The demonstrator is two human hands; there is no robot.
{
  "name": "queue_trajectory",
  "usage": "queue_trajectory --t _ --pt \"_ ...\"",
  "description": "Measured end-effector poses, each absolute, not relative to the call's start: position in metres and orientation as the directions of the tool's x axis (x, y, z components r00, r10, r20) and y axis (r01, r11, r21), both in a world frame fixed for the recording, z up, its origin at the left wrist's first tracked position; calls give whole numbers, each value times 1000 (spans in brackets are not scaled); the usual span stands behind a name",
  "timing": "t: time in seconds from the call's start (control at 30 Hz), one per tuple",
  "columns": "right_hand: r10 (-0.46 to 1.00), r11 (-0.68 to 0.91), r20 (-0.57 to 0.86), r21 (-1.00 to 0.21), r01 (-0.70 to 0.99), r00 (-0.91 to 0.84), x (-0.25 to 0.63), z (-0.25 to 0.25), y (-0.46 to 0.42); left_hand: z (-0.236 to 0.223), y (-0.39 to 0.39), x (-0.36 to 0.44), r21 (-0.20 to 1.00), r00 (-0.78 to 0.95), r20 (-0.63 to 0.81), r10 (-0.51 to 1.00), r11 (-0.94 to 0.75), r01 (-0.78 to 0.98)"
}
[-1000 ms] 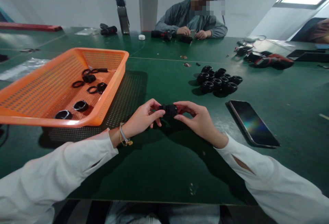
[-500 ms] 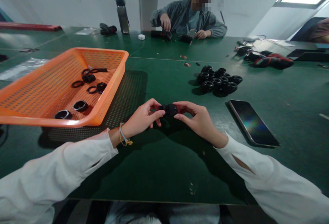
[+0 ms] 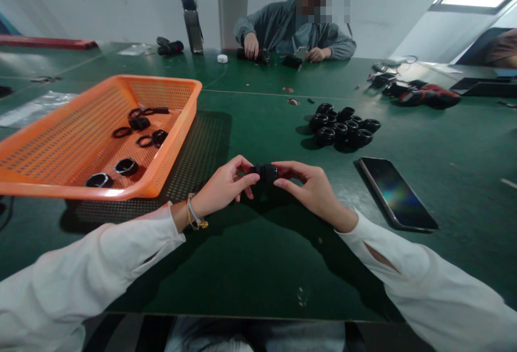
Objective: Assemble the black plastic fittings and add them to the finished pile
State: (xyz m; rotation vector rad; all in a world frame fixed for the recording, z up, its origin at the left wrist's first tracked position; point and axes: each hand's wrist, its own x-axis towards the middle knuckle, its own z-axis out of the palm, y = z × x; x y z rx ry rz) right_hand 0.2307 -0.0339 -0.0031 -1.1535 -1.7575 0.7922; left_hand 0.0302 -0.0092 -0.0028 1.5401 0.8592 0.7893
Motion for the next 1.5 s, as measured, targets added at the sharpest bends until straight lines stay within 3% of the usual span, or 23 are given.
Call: queue_trajectory --t 0.33,0.57,1.5 --pt "900 435 373 -805 403 -227 233 -4 -32 -2 -10 31 996 499 0 867 -45 77" --pt "912 404 351 -859 314 -212 232 -7 -32 -2 -9 31 996 504 1 864 -45 76" --pt "923 384 327 -834 397 -205 232 -3 -32 -3 -9 31 992 517 23 856 -82 92"
